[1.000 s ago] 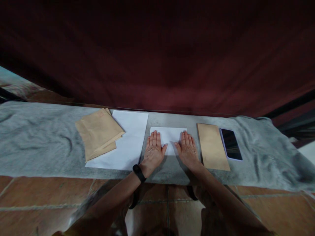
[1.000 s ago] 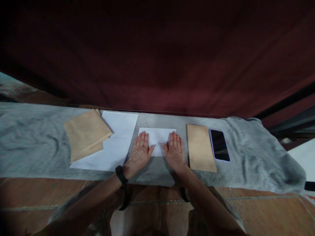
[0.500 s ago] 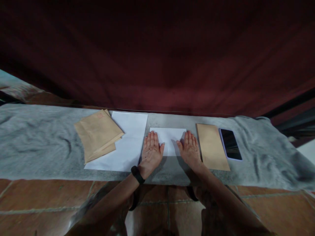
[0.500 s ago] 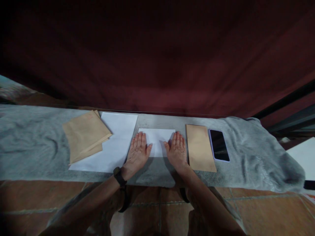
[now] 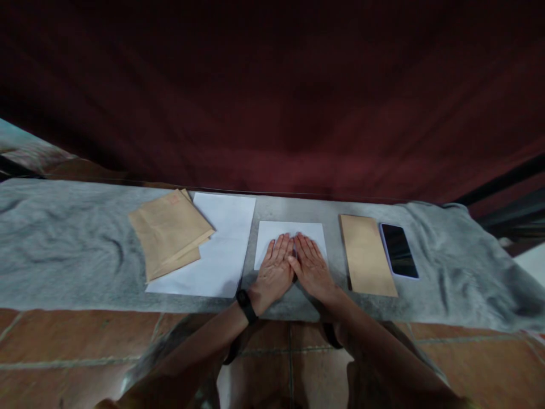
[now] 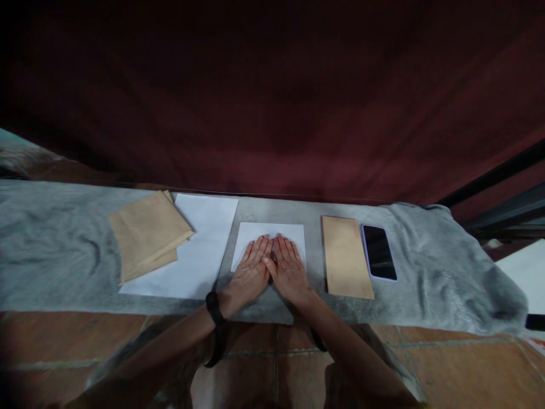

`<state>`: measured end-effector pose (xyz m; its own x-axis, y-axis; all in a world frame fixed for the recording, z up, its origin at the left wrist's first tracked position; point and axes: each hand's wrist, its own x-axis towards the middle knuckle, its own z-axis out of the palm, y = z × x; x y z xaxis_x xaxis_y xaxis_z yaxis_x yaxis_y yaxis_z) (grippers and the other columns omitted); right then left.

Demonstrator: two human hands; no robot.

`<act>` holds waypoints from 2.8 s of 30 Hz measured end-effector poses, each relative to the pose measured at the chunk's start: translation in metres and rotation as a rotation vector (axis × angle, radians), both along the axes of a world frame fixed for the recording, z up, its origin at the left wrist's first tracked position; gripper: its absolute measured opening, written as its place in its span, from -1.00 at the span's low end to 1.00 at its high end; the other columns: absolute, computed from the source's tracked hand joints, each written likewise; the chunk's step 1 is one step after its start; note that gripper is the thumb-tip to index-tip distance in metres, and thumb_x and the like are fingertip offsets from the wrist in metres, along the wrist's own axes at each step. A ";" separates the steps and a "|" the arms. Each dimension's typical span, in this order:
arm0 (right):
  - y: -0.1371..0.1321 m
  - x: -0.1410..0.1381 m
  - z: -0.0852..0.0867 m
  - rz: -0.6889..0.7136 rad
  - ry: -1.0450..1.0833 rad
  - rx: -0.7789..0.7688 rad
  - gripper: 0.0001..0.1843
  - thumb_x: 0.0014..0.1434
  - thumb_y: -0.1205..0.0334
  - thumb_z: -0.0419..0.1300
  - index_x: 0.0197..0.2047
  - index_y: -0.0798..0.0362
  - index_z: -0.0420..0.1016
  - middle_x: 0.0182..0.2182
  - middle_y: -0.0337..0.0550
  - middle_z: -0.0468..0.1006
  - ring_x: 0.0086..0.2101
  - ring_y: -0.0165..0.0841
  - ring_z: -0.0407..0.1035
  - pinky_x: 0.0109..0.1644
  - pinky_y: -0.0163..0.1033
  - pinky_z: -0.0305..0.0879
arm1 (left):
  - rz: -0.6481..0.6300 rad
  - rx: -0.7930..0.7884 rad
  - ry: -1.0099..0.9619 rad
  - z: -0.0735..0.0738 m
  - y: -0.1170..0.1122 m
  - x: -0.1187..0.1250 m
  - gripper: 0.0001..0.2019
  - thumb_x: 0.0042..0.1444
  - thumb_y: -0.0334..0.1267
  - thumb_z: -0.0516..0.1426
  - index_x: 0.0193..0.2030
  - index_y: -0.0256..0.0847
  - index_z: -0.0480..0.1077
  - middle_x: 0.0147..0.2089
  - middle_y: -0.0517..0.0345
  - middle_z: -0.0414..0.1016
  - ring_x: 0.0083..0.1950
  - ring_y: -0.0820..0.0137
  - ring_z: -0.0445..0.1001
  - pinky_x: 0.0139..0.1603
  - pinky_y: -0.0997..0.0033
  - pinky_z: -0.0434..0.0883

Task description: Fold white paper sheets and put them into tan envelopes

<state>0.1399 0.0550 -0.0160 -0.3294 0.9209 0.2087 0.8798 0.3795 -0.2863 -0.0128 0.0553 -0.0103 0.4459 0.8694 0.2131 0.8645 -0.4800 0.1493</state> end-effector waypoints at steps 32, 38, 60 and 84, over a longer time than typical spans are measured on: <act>0.000 0.000 0.000 -0.112 -0.118 -0.003 -0.35 0.52 0.08 -0.25 0.50 0.31 0.04 0.48 0.21 0.01 0.46 -0.05 -0.12 0.50 0.16 -0.13 | -0.012 -0.065 0.032 0.005 0.000 -0.001 -0.43 0.40 -0.25 -0.15 0.48 -0.49 0.08 0.54 -0.22 0.05 0.59 0.15 -0.07 0.57 -0.01 -0.06; 0.001 0.000 -0.002 -0.170 -0.090 -0.047 -0.37 0.50 0.06 -0.19 0.51 0.20 0.05 0.48 0.10 0.02 0.46 -0.11 -0.07 0.50 0.15 -0.12 | -0.003 -0.070 0.042 0.012 -0.001 -0.004 -0.45 0.44 -0.23 -0.21 0.46 -0.44 0.13 0.54 -0.14 0.09 0.58 0.22 -0.02 0.57 0.06 -0.04; -0.006 0.001 -0.007 -0.251 -0.086 0.052 -0.39 0.48 0.05 -0.10 0.45 0.18 0.20 0.44 0.08 0.15 0.39 -0.09 0.11 0.47 0.07 -0.04 | 0.121 -0.022 0.104 0.000 -0.004 -0.001 -0.43 0.44 -0.17 -0.18 0.49 -0.42 0.09 0.53 -0.20 0.08 0.56 0.14 0.02 0.54 -0.03 0.04; 0.023 -0.002 0.006 -0.326 0.027 0.008 -0.37 0.48 0.11 -0.15 0.47 0.30 0.13 0.44 0.20 0.14 0.42 -0.08 0.04 0.45 0.08 -0.01 | 0.106 -0.048 0.024 0.009 0.026 0.003 -0.43 0.45 -0.18 -0.18 0.52 -0.38 0.02 0.57 -0.14 -0.01 0.59 0.17 -0.11 0.55 0.00 0.03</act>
<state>0.1382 0.0778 -0.0104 -0.0114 0.9753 0.2207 0.9473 0.0812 -0.3098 -0.0094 0.0812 -0.0016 0.3554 0.9209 0.1600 0.9137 -0.3784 0.1484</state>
